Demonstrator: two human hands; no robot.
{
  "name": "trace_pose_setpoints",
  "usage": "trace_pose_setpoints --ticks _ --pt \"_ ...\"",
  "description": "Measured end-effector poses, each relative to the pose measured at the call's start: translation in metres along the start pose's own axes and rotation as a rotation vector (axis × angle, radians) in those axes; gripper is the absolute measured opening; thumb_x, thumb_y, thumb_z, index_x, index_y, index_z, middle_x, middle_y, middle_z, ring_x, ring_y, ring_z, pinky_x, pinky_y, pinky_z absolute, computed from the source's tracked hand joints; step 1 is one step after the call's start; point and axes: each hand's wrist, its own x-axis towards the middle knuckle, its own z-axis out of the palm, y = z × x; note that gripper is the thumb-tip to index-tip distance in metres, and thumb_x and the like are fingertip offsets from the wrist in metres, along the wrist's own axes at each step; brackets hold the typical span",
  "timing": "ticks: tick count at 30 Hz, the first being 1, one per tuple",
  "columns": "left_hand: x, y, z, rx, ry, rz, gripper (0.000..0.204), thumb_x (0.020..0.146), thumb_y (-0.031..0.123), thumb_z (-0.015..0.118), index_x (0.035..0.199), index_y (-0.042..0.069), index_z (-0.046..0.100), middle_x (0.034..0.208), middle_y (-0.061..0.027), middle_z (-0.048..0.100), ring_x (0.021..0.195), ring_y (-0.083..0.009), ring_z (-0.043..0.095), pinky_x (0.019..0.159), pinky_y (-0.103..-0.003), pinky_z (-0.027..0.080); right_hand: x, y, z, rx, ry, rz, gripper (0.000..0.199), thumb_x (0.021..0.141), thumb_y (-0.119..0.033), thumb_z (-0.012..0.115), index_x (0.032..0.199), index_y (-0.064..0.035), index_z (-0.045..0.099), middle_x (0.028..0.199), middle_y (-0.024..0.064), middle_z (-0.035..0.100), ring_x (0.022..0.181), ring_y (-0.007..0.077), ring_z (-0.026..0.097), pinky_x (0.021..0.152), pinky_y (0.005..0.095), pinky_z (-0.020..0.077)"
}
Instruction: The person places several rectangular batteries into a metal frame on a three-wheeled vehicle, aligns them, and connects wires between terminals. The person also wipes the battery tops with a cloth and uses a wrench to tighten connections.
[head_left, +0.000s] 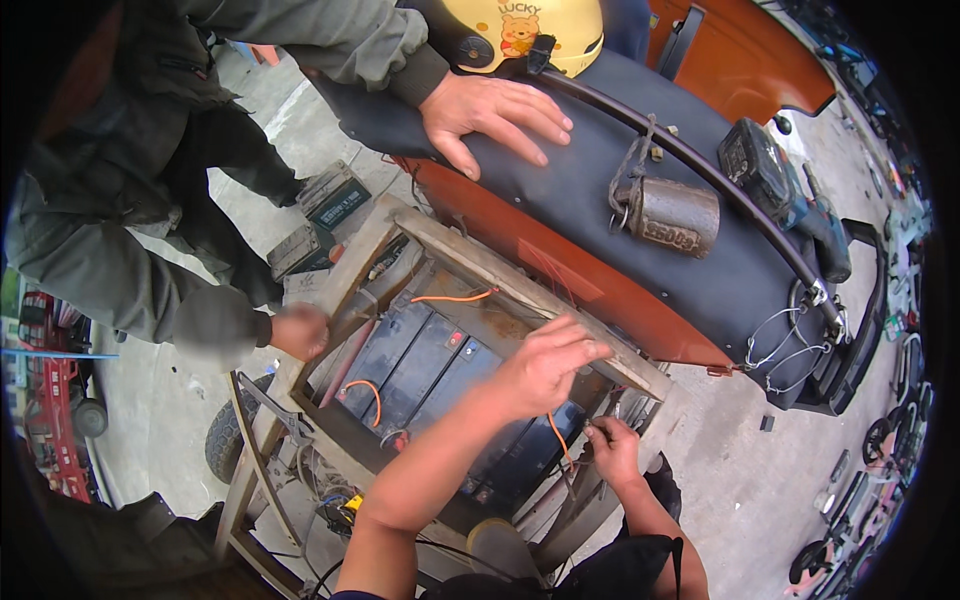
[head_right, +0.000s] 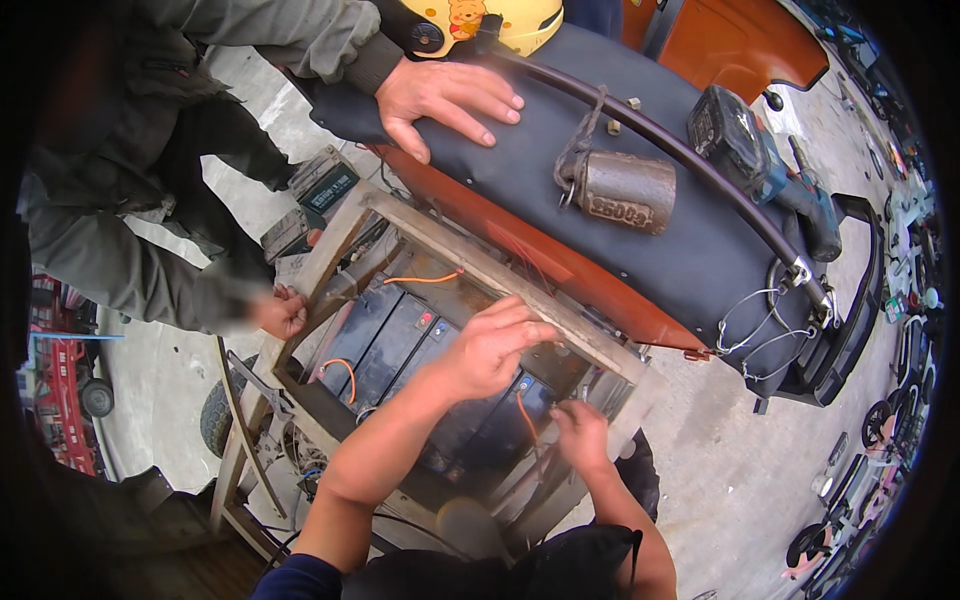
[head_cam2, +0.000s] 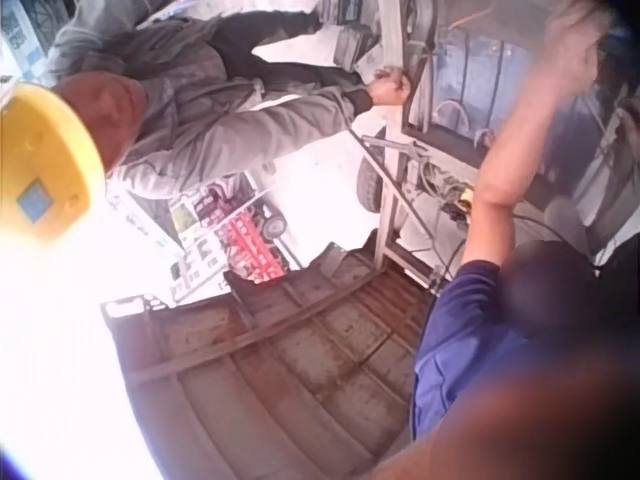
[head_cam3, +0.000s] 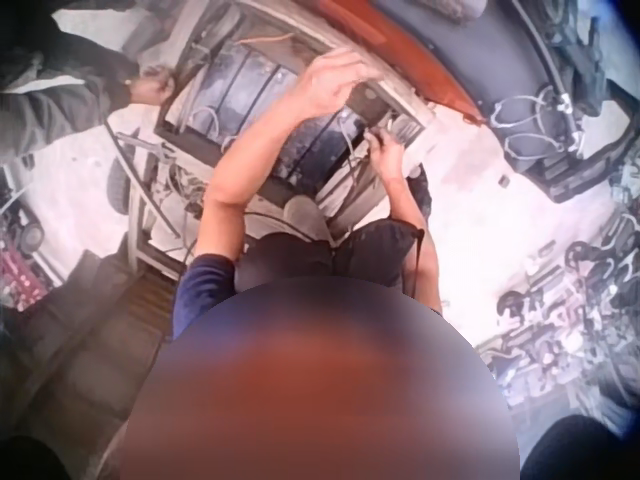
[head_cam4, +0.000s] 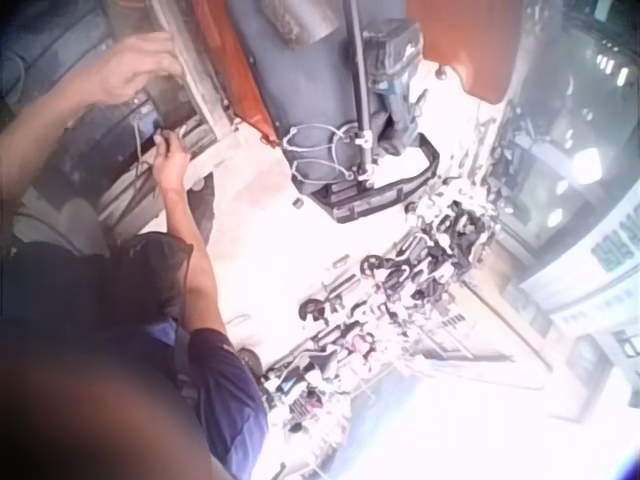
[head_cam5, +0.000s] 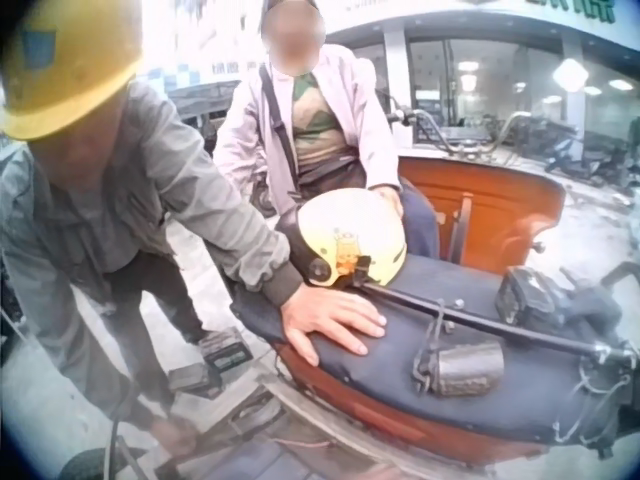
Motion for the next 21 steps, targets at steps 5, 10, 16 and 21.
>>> trace_pose_setpoints --ticks 5,10,16,21 --pt "-0.012 0.027 0.044 -0.195 -0.070 -0.077 0.030 0.085 -0.004 0.061 0.113 0.001 0.072 0.095 -0.0182 0.069 0.095 -0.0413 0.066 0.083 -0.048 0.054 0.002 -0.010 -0.007 -0.014 -0.047 0.129 0.013 0.090 -0.010 0.079 0.099 -0.0018 0.076 0.095 0.0186 0.076 0.089 0.0389 0.073 0.082 0.0449 0.0584" --pt "-0.061 -0.018 0.070 -0.119 -0.135 -0.607 0.023 0.101 0.008 0.063 0.121 0.004 0.075 0.094 -0.0179 0.074 0.083 -0.0362 0.071 0.080 -0.043 0.057 0.001 -0.016 -0.009 -0.015 -0.043 0.147 0.015 0.090 -0.012 0.079 0.100 -0.0009 0.076 0.097 0.0196 0.076 0.092 0.0392 0.074 0.084 0.0458 0.0583" --pt "-0.092 -0.055 0.075 -0.156 -0.400 -0.730 0.023 0.101 0.005 0.063 0.120 0.004 0.076 0.091 -0.0161 0.075 0.081 -0.0282 0.071 0.079 -0.041 0.057 0.004 -0.015 -0.002 -0.013 -0.025 0.135 0.017 0.092 -0.016 0.080 0.102 -0.0028 0.076 0.095 0.0181 0.075 0.087 0.0369 0.074 0.079 0.0445 0.0587" --pt "-0.083 -0.047 0.074 -0.131 -0.572 -0.809 0.026 0.100 0.008 0.062 0.121 0.008 0.076 0.119 -0.0210 0.075 0.115 -0.0427 0.069 0.101 -0.050 0.054 0.005 -0.015 0.000 -0.028 -0.019 0.130 0.016 0.092 -0.016 0.080 0.103 -0.0046 0.077 0.093 0.0174 0.074 0.088 0.0385 0.072 0.079 0.0453 0.0582"
